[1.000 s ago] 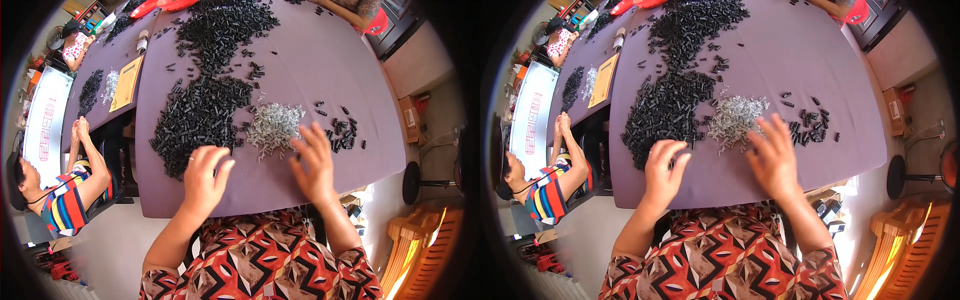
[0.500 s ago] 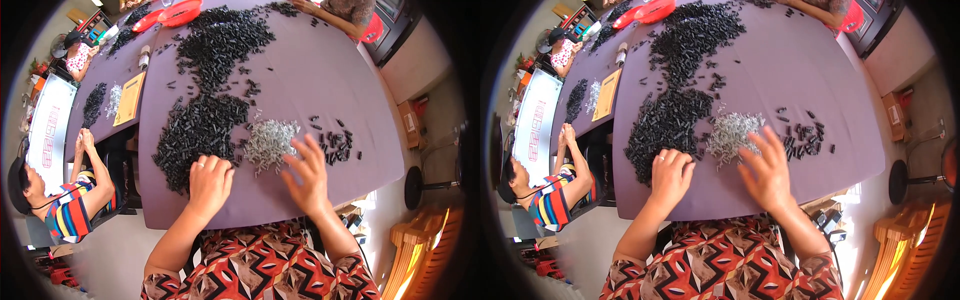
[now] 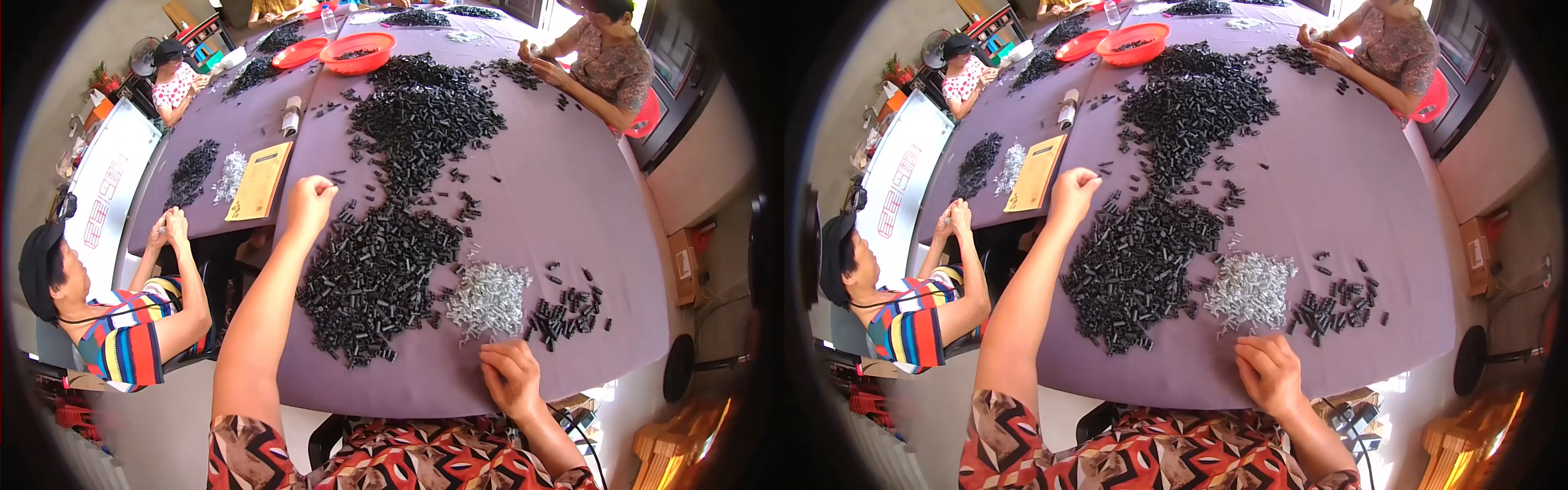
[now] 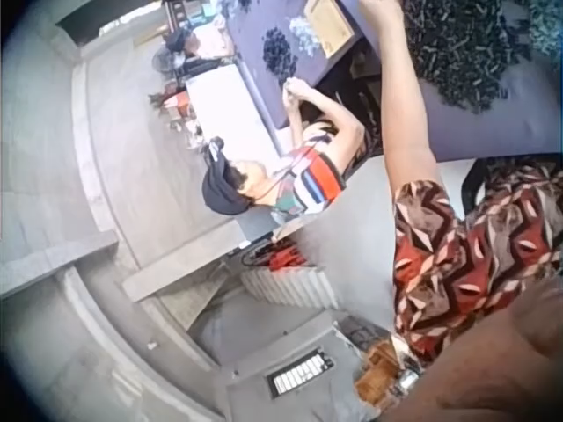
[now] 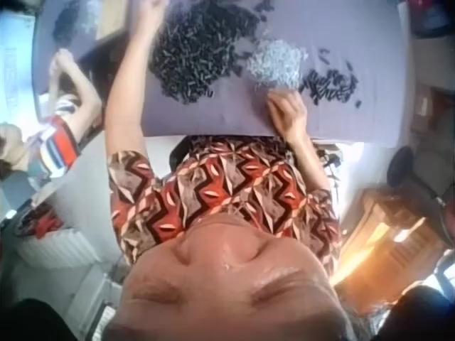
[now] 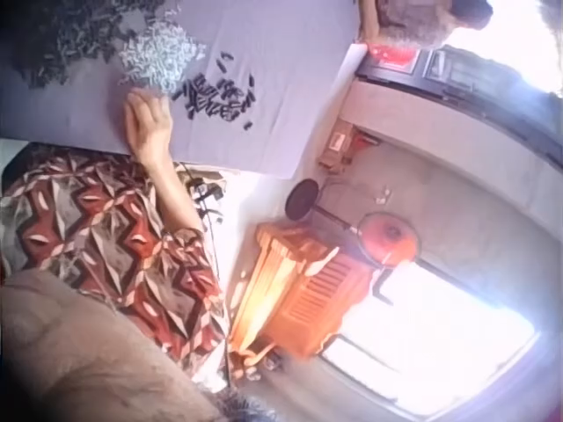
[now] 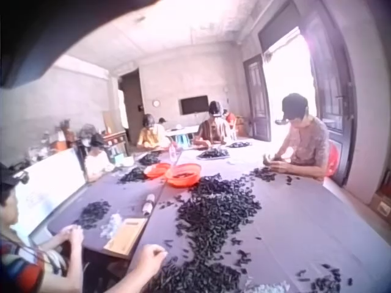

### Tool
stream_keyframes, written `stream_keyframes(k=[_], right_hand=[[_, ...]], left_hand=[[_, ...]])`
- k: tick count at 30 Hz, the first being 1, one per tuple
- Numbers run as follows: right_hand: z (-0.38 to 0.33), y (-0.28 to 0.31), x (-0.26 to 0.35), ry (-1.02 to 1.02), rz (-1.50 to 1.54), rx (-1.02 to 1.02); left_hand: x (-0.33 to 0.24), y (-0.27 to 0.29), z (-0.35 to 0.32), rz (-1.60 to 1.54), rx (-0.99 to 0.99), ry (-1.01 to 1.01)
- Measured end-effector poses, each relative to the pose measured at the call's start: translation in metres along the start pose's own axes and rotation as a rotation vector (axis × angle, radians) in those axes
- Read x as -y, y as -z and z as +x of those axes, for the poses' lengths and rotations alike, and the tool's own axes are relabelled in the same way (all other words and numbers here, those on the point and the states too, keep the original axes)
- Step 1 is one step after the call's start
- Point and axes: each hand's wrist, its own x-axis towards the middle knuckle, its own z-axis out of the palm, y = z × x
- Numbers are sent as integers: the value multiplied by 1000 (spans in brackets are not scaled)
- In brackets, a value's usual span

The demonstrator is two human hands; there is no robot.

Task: Manually assembling small clear and black plastic components at a workshop table.

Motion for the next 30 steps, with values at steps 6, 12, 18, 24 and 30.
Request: stream_keyframes(k=[6,12,18,24,30], right_hand=[[-5,-4,-5,-57,4,25],[-13,-2,-5,-108,-8,38],[-11,-7,-8,-89,24,40],[-3,-10,-6,-41,6,17],[12,-21,7,-20,-163,145]], left_hand=[[24,-25,46,180,8,102],[20,-46,38,233,109,-35],[58,-31,68,220,103,-76],[4,2,27,-7,150,9],[-97,54,-149,-220,219,-135]])
